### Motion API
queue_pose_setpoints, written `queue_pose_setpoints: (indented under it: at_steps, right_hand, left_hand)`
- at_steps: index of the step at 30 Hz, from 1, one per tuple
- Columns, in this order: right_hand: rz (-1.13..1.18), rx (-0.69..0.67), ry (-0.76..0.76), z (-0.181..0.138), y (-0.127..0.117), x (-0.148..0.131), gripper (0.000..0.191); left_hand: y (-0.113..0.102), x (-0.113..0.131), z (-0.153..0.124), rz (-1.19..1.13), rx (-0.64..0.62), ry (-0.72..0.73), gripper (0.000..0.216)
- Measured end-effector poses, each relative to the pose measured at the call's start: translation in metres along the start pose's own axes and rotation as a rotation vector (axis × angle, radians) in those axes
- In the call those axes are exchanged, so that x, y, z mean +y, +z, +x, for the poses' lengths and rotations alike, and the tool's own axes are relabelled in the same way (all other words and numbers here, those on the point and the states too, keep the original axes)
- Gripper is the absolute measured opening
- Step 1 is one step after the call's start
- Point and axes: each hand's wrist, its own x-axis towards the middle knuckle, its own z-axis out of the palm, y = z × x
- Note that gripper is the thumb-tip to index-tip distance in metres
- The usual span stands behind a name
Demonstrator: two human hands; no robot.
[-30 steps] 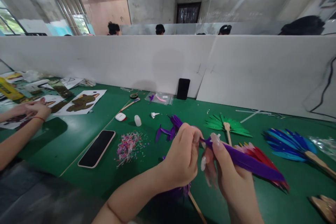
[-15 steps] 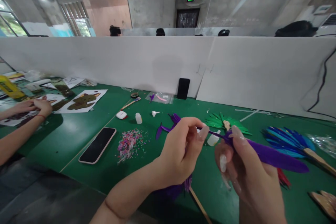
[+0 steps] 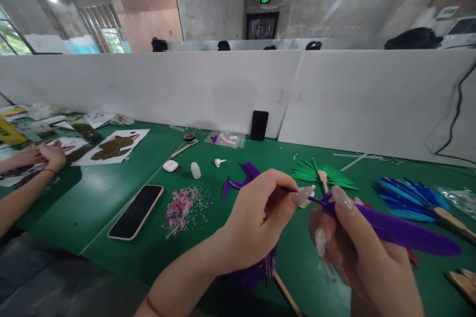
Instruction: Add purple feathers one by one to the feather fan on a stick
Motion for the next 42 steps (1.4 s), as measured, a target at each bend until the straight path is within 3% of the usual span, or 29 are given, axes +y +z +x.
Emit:
queue_pose_setpoints:
  at_steps: [7,12,18,24,35,42]
  right_hand:
    - [0.060,0.008,0.054,-0.005,0.005,-0.005,0.044]
    - [0.108,-0.080,0.068,-0.001,0.000,0.001,0.047]
    - [0.117,-0.160,0.072,-0.001,-0.003,0.007,0.048]
    - [0.123,-0.069,0.090,-0.005,0.004,-0.002,0.047]
    - [0.071,-0.102,0.160,-0.010,0.005,-0.005,0.051]
    - [-0.017,-0.018,0.144,-0.009,0.003,-0.004,0.045]
  left_hand:
    - [0.005,0.000,-0.001,-0.062,0.054,-0.026,0.007]
    - [0.008,-0.001,-0.003,-0.114,0.080,-0.044,0.011]
    - [0.009,-0.002,-0.003,-0.019,0.073,0.071,0.009]
    - [0.007,-0.006,0.002,0.151,0.037,0.289,0.007]
    - [0.008,-0.011,0.002,0.254,0.068,0.346,0.012]
    - [0.005,-0.008,0.003,0.237,0.041,0.343,0.008]
